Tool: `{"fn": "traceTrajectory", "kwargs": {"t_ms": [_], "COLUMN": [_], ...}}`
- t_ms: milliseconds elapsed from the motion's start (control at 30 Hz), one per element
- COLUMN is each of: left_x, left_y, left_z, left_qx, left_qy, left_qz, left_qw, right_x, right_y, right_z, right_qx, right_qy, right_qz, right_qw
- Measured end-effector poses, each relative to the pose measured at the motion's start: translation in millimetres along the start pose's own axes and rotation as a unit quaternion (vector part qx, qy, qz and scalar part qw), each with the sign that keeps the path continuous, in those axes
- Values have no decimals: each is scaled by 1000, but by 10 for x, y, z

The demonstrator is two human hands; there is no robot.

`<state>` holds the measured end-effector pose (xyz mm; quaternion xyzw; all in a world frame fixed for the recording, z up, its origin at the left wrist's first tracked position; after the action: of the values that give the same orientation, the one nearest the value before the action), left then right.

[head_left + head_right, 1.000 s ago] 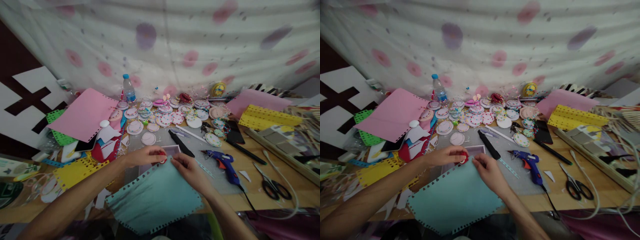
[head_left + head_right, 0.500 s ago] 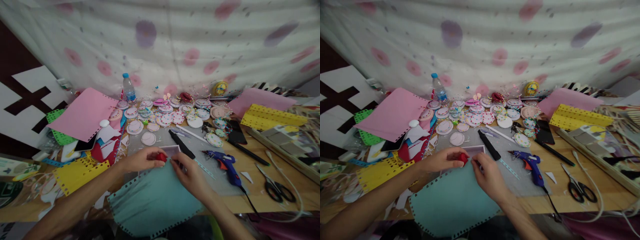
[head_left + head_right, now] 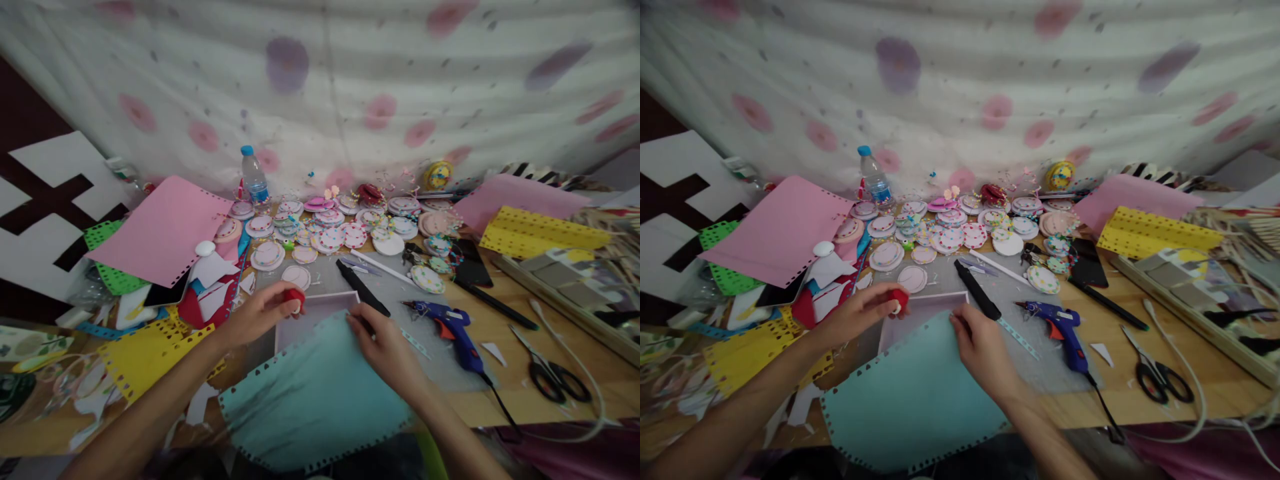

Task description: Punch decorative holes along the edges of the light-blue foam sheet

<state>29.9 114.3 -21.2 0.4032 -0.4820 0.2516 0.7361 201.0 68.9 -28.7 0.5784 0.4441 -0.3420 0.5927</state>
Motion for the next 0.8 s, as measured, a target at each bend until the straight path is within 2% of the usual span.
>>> {"fn": "traceTrajectory", "kwargs": {"t_ms": [100,200,400,500,567,633,667,800], "left_x": [-43,-214,-614,-675,-632,-533,-469,-229], "left_y": [238,399,395,364,334,291,275,286], "left_z": [197,446,846,925,894,792,724,411], "left_qx": [76,146,217,244,237,203,181,130], "left_qy": [17,43,100,133,142,138,133,110], "left_qz": [61,147,280,320,347,354,335,117], "left_qw": [995,977,930,906,896,902,915,978], "right_x": [63,96,88,61,42,24,15,-72], "right_y": [17,55,56,40,41,38,32,5], "right_z": [-11,-39,-129,-154,-155,-150,-147,-140], "right_qx": [9,28,33,28,30,32,31,24], "right_qy": [-11,-2,8,17,28,39,44,81], "right_qz": [-28,-59,-78,-93,-99,-99,-100,-98], "right_qw": [1000,998,996,995,994,994,994,992]}}
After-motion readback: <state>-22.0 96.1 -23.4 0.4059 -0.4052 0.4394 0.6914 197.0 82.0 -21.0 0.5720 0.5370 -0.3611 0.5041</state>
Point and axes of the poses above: each hand's wrist, its own z-axis away from the middle knuckle, its own y-axis out of the back of the hand, x = y × z, the point moved 10 cm from there along -z, towards the middle knuckle, and after that the axes turned 14 degrees about -z, right-handed, at the moved point
